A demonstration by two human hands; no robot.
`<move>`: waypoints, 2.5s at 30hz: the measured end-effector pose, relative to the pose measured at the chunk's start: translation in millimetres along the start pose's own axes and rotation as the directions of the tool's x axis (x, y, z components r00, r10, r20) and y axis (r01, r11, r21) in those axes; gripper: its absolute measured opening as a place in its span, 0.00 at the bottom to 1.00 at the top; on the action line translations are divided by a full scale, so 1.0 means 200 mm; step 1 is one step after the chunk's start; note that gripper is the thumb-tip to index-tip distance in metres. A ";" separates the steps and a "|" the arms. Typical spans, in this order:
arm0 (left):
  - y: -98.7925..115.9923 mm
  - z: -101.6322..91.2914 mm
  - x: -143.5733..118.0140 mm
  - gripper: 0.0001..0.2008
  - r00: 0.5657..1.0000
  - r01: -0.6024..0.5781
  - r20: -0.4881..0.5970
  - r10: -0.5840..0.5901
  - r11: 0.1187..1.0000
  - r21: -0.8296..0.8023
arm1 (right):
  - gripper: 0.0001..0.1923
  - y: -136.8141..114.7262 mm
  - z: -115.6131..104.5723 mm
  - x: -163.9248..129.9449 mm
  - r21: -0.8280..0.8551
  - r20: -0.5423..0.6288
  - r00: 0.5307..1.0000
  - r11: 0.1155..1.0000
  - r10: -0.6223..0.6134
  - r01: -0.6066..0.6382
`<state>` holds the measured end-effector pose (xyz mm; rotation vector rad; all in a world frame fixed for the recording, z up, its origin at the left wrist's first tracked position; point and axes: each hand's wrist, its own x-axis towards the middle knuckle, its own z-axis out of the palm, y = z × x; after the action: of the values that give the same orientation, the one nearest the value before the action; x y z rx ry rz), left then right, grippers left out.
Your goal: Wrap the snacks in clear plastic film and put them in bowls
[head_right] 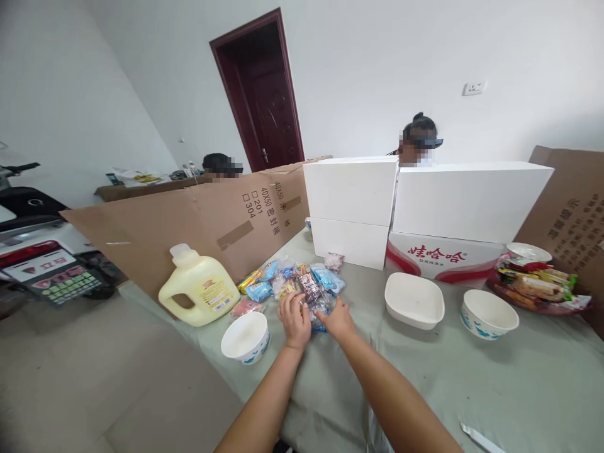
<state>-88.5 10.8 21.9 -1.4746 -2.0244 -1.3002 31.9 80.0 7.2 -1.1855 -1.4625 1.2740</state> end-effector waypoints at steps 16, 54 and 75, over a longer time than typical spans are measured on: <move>0.56 -0.16 -0.59 0.17 0.641 -0.440 0.469 0.608 0.791 -0.425 | 0.19 0.02 -0.90 -0.69 -0.025 -0.121 0.947 0.952 0.299 -0.304; 0.69 0.01 -0.64 0.11 0.651 -0.507 0.175 0.738 0.595 -0.623 | 0.15 -0.14 -1.10 -0.93 -0.861 0.164 0.983 0.476 -0.078 0.181; 0.42 0.01 -0.57 0.12 0.806 0.590 0.494 -0.325 0.507 -0.629 | 0.10 -0.14 -1.14 -1.19 -0.675 0.033 0.842 0.610 -0.538 0.416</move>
<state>33.0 -50.0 -17.8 -1.5496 -2.2994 -2.5697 296.5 -110.4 62.7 -1.1633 -2.0020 0.2411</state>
